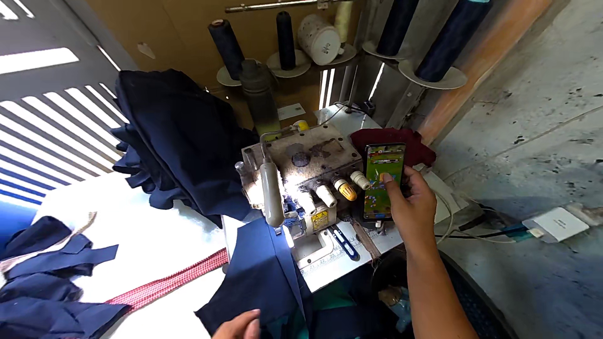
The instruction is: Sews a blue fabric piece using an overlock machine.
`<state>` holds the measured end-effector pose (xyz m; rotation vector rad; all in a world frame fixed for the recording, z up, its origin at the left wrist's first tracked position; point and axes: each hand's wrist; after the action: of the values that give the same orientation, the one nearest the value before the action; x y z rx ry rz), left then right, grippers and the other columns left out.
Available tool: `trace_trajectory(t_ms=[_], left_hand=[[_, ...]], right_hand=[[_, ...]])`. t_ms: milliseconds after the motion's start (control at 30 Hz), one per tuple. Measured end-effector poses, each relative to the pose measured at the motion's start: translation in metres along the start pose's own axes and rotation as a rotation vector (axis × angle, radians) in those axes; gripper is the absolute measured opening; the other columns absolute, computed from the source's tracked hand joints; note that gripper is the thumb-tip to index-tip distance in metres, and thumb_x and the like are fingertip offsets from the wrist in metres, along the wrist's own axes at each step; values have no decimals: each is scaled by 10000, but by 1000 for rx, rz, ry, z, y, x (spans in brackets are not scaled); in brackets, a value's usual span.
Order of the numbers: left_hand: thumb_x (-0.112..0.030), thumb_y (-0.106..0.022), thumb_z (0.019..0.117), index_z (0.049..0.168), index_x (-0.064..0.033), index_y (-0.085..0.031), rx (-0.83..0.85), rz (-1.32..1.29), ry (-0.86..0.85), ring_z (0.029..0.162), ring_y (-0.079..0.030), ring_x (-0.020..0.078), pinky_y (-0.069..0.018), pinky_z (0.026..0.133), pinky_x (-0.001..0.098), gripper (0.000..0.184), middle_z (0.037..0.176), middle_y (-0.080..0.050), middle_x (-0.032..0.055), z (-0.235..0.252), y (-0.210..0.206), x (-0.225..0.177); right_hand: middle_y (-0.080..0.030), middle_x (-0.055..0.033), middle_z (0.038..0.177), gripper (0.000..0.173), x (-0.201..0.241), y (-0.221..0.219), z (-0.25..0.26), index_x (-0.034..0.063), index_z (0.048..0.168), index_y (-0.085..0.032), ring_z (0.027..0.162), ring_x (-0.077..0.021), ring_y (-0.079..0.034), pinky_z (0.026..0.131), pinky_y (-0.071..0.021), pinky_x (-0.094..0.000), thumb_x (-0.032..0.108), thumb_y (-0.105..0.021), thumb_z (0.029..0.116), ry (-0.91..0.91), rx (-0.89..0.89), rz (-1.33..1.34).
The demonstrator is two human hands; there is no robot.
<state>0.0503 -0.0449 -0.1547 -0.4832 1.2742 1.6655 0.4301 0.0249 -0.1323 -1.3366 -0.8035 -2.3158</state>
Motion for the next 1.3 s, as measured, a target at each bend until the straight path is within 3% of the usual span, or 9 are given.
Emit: trace_trajectory(t_ms=[233, 333, 467, 567, 667, 767, 900, 1100, 1300], left_hand=[[-176, -624, 1005, 1152, 24, -707, 125, 75, 141, 732, -722, 68, -615, 650, 249, 261, 910, -764, 60, -3, -52, -19], [-175, -620, 1002, 1194, 38, -691, 149, 65, 158, 772, -735, 80, -620, 673, 257, 296, 948, -770, 71, -6, -57, -18], [-175, -539, 1043, 1177, 28, -701, 170, 4, 177, 795, -741, 84, -629, 712, 260, 293, 967, -774, 67, -5, -48, -8], [-199, -469, 1071, 1169, 20, -700, 156, -22, 159, 787, -725, 54, -616, 708, 235, 333, 953, -769, 45, -5, -45, -2], [-197, -476, 1067, 1159, 28, -700, 133, -20, 144, 796, -726, 54, -619, 714, 233, 331, 952, -764, 50, -6, -40, -3], [-201, -482, 1069, 1145, 25, -708, 112, -29, 159, 799, -726, 47, -615, 714, 219, 329, 952, -767, 45, -10, -32, -4], [-153, -430, 1085, 1181, 21, -704, 180, -234, 286, 860, -765, 106, -657, 764, 287, 338, 1005, -785, 38, -14, -31, -15], [-100, -627, 998, 1115, 8, -736, 289, -516, 436, 863, -773, 171, -657, 792, 324, 193, 987, -791, 70, -11, -43, -32], [-41, -677, 957, 1057, 23, -763, 272, -627, 527, 816, -778, 186, -650, 770, 312, 147, 912, -793, 110, -2, -34, -33]], right_hand=[[-718, -60, 1093, 556, -1, -4, 0, 98, 1351, -604, 942, -103, -710, 819, -603, -324, 439, -716, 925, -11, -45, -98], [-605, -194, 1275, 664, -5, 6, -18, 7, 1467, -499, 1121, -239, -610, 901, -533, -384, 400, -669, 959, 105, -116, -118], [-673, -72, 1024, 302, 12, 3, -103, 18, 1107, -646, 930, -105, -655, 796, -571, -279, 293, -656, 984, 271, 104, -14], [-691, -39, 943, 403, 19, -25, -172, 108, 989, -741, 876, -143, -674, 719, -590, -315, 503, -722, 913, 325, 471, -124], [-671, 2, 866, 228, 11, -41, -208, 156, 866, -727, 851, -162, -654, 705, -555, -308, 331, -627, 971, 459, 510, -282], [-731, -34, 1013, 143, 24, -21, -215, 76, 947, -727, 1034, -127, -684, 925, -563, -294, 181, -634, 975, 307, 577, 17], [-726, -80, 818, 204, 54, 18, -219, -25, 1155, -642, 704, -98, -693, 676, -592, -268, 57, -660, 968, -151, 820, 318], [-752, -125, 887, 113, 51, 36, -244, -13, 1005, -732, 811, -160, -732, 773, -597, -275, 53, -647, 968, 120, 870, 123], [-763, -19, 920, 214, 31, 33, -209, 97, 1016, -772, 837, -104, -728, 754, -609, -305, 249, -622, 1028, 244, 1015, 130]])
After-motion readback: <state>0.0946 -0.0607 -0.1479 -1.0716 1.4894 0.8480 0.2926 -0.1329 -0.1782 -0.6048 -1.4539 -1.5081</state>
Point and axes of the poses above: each hand's wrist, its own z-axis towards the middle knuckle, its own y-axis out of the back of the hand, x = y × z
